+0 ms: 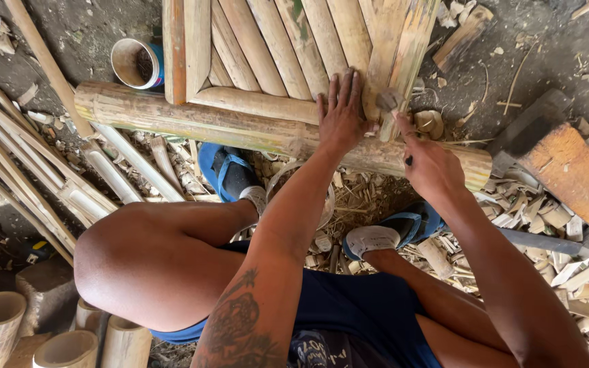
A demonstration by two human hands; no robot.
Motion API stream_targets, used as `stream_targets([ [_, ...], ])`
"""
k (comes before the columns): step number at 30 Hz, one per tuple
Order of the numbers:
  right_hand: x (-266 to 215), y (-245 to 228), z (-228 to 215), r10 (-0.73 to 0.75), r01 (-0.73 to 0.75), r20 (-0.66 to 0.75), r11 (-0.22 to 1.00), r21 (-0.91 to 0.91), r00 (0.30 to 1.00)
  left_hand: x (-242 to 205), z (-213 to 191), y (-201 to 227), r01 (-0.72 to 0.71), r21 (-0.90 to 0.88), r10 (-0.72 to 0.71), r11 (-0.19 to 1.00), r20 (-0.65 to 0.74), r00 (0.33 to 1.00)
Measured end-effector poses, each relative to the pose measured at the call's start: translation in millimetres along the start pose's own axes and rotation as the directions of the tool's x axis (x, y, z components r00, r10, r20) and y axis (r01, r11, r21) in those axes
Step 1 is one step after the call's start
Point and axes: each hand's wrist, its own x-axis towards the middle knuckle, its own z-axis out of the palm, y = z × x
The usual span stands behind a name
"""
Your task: The person sits on the ground and assembles a bamboo frame by hammering nails into bamboo slats. They use a hammer and a machete to cut and shape bamboo pieces, then secure them into the frame.
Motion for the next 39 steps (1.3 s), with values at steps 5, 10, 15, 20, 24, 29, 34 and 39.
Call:
stream_targets([
  [5, -3.6, 1.9, 5.2, -0.117, 0.114, -0.191, 0.993, -0.023, 0.975, -5.2, 7.2, -3.3, -0.006, -0.062, 0.005, 0.998, -0.017, 1.000],
  [10, -0.1, -2.3, -1.4, 0.113, -0.113, 0.016, 0.994, 0.005, 0.993, -1.7, 0.1, -1.7, -0.001, -0.060, 0.001, 0.998, 0.000, 1.000],
  [15, -24.3, -12.4, 14.7, 0.090, -0.044, -0.345, 0.989, 0.138, 0.934, 1.5, 1.9, -18.4, -0.109, -0.106, 0.110, 0.988, 0.005, 0.994],
  [20, -33.3, -36.4, 33.6, 0.093, -0.049, -0.270, 0.985, 0.166, 0.958, -0.2, -9.3, -93.3, -0.153, -0.405, 0.181, 0.901, 0.030, 0.983],
  [24, -35.9, -65.6, 38.1, 0.003, 0.017, -0.217, 0.996, 0.089, 0.976, -21.8, -24.8, -152.9, -0.104, -0.222, 0.122, 0.970, 0.070, 0.990],
  [29, -29.9, -111.1, 38.9, -0.063, 0.075, -0.209, 0.996, 0.050, 0.976, -39.8, -90.8, -216.4, -0.088, -0.002, 0.088, 0.996, 0.075, 0.993],
  [34, 8.9, -186.2, 55.1, -0.080, 0.135, -0.282, 0.974, 0.181, 0.956, -47.5, -166.6, -273.2, 0.177, -0.008, -0.178, 0.984, -0.042, 0.983],
  [39, 64.4, -243.3, 58.5, -0.253, 0.383, -0.388, 0.871, 0.307, 0.886, -22.3, -187.7, -342.4, 0.393, -0.070, -0.399, 0.917, -0.189, 0.897],
])
